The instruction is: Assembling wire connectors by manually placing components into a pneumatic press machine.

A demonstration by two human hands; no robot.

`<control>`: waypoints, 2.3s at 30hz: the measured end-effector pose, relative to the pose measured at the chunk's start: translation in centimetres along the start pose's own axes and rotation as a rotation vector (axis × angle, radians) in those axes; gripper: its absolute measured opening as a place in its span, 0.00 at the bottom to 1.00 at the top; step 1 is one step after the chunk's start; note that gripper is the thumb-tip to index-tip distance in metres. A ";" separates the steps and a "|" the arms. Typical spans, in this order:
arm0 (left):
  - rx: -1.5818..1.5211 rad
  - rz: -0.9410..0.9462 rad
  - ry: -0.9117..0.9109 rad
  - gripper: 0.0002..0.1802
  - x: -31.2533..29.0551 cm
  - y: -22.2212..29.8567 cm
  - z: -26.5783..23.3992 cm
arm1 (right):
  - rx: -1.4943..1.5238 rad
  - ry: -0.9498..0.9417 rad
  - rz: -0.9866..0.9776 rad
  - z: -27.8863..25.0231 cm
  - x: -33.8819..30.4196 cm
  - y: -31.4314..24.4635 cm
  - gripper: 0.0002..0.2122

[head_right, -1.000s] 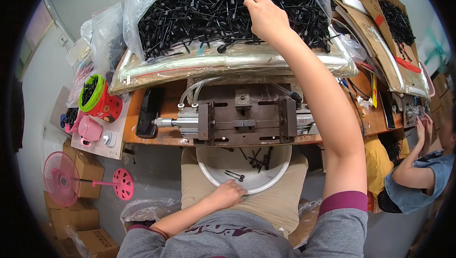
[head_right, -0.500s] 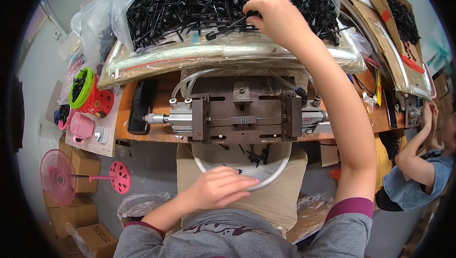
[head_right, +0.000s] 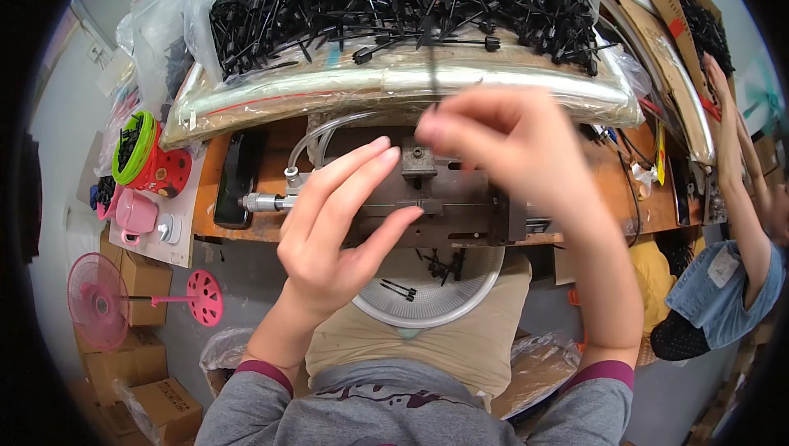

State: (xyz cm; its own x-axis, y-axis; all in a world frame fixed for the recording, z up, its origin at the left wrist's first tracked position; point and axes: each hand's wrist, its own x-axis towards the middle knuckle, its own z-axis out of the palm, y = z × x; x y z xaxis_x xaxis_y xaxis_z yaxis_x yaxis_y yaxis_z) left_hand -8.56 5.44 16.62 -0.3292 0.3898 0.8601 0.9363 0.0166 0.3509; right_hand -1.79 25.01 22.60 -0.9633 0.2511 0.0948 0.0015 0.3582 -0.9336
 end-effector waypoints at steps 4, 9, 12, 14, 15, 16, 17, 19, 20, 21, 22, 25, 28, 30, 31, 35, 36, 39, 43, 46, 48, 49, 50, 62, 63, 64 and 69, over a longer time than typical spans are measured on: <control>-0.039 -0.034 -0.052 0.22 -0.6 -0.1 0.5 | -0.205 -0.121 -0.088 2.1 -2.5 0.0 0.11; -0.120 -0.154 -0.152 0.21 -2.0 0.6 -1.3 | -0.306 -0.007 -0.229 -0.6 0.6 1.2 0.12; -0.125 -0.178 -0.335 0.21 -3.0 1.7 -1.6 | -0.852 0.385 -0.763 -3.9 5.7 2.6 0.09; -0.107 -0.224 -0.355 0.18 -4.3 2.2 -0.7 | -1.052 0.390 -0.794 -4.9 8.0 2.7 0.09; -0.054 -0.204 -0.393 0.17 -4.9 2.1 -0.2 | -1.084 0.352 -0.647 -4.3 8.8 2.4 0.09; -0.002 -0.182 -0.431 0.16 -5.5 2.0 0.2 | -1.114 0.313 -0.499 -3.8 9.3 2.3 0.10; 0.049 -0.157 -0.469 0.15 -5.9 2.0 0.5 | -1.119 0.290 -0.531 -3.8 9.9 2.8 0.09; 0.100 -0.123 -0.491 0.14 -6.4 1.8 0.9 | -1.125 0.244 -0.601 -3.5 10.8 3.4 0.07; 0.124 -0.103 -0.503 0.14 -6.5 1.8 1.1 | -1.093 0.262 -0.607 -3.4 10.4 3.6 0.06; 0.151 -0.100 -0.514 0.14 -6.6 1.8 1.2 | -1.061 0.277 -0.616 -2.9 9.7 3.1 0.05; 0.178 -0.096 -0.525 0.14 -6.5 1.9 1.2 | -1.028 0.293 -0.624 -2.6 9.3 2.7 0.05; 0.216 -0.086 -0.527 0.13 -6.1 1.8 1.5 | -0.907 0.414 -0.751 -2.1 8.2 2.8 0.03; 0.216 -0.073 -0.530 0.13 -5.6 1.6 1.6 | -0.741 0.515 -0.772 -2.1 7.9 2.9 0.03; 0.224 -0.078 -0.547 0.13 -5.6 1.5 1.5 | -0.525 0.506 -0.647 -2.0 6.9 2.9 0.04; 0.236 -0.088 -0.560 0.13 -5.7 1.6 1.5 | -0.366 0.456 -0.546 -2.5 6.4 2.9 0.05; 0.244 -0.085 -0.579 0.13 -5.6 1.6 1.5 | 0.024 0.430 -0.304 -3.1 4.3 3.0 0.09; 0.245 -0.087 -0.586 0.13 -5.5 1.6 1.4 | 0.084 0.349 -0.221 -2.9 3.5 2.5 0.10; 0.242 -0.101 -0.618 0.13 -5.3 1.6 1.2 | 0.209 0.195 -0.010 -0.9 0.9 1.3 0.13; 0.011 -0.237 -0.515 0.16 -4.1 1.8 0.7 | 0.300 0.081 0.214 0.6 -1.6 0.8 0.11; -0.209 -0.300 -0.282 0.19 -2.8 2.5 0.2 | 0.368 -0.059 0.306 1.7 -2.7 1.4 0.11; -0.259 -0.262 -0.206 0.20 -2.5 2.6 -0.1 | 0.467 -0.180 0.310 2.3 -2.8 1.6 0.11; -0.256 -0.222 -0.212 0.20 -2.4 2.2 -0.4 | 0.398 -0.174 0.278 2.4 -2.6 1.3 0.09; -0.251 -0.183 -0.218 0.21 -2.4 1.9 -0.8 | 0.329 -0.169 0.245 2.5 -2.2 1.0 0.07; 0.080 -0.139 -0.559 0.13 -5.9 2.0 0.6 | -0.794 0.103 -0.330 -5.6 7.6 5.5 0.13; 0.102 -0.139 -0.571 0.13 -5.8 2.1 0.7 | -0.792 0.061 -0.349 -5.6 7.0 5.0 0.13; 0.128 -0.141 -0.582 0.13 -5.7 2.1 0.7 | -0.788 0.017 -0.370 -5.4 6.4 4.3 0.13; 0.146 -0.108 -0.587 0.13 -5.0 1.7 0.9 | -1.053 0.064 -0.552 -4.3 2.4 2.0 0.17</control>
State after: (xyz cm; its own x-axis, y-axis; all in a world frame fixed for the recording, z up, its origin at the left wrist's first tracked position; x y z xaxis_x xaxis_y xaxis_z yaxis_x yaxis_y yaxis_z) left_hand -5.21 4.30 12.57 -0.3398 0.8203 0.4600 0.9221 0.1944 0.3345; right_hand -2.96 30.20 22.44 -0.8878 -0.1349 0.4401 -0.1606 0.9868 -0.0216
